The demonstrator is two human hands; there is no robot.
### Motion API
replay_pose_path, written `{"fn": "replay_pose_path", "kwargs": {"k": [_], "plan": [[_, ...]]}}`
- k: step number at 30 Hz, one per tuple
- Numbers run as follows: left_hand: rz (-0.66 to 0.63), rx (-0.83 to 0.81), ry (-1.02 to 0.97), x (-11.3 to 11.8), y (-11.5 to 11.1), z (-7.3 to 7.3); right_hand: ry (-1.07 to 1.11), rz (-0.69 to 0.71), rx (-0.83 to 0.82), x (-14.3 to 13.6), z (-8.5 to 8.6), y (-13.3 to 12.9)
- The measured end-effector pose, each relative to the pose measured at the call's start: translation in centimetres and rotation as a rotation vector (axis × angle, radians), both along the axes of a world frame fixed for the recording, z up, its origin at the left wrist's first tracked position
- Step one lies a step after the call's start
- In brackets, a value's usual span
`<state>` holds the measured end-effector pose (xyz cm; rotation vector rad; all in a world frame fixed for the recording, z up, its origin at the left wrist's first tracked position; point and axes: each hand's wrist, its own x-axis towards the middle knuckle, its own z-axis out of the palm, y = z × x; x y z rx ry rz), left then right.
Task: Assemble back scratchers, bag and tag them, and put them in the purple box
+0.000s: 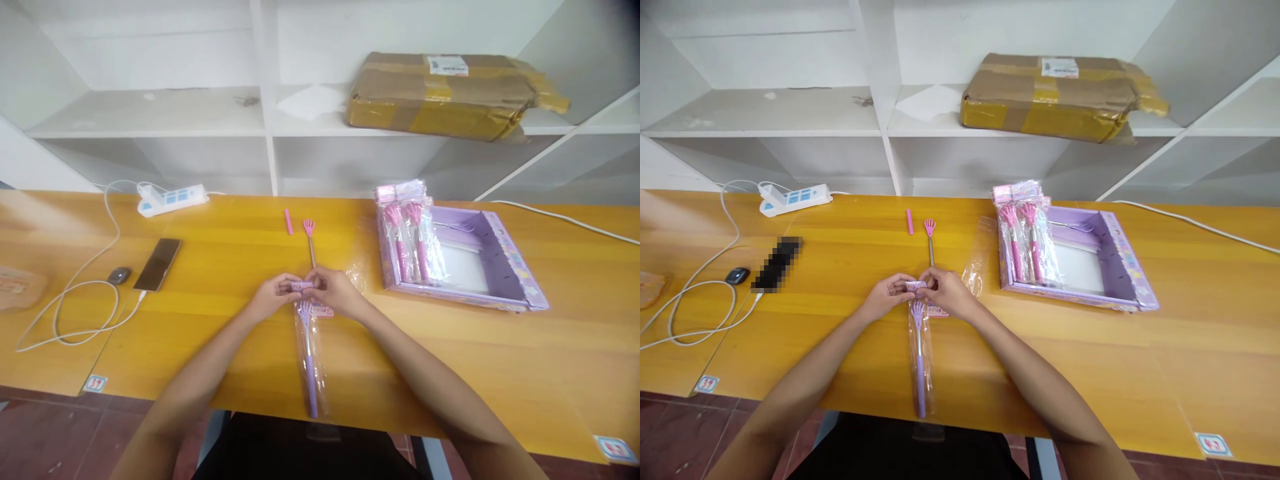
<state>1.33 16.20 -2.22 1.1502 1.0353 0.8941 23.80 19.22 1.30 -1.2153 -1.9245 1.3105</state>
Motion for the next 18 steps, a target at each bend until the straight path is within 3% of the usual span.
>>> {"fn": "replay_pose_path", "kwargs": {"k": [5, 13, 18], "plan": [[0.096, 0.021, 0.085, 0.0, 0.2, -0.4, 0.054, -0.009, -0.076, 0.0, 0.3, 0.1], [0.053, 0.032, 0.113, 0.2, 0.1, -0.3, 0.013, 0.110, -0.105, 1.7, 1.7, 0.9], [0.031, 0.063, 0.126, 0.6, -0.3, 0.4, -0.100, 0.159, -0.026, 2.3, 2.8, 1.0]]}}
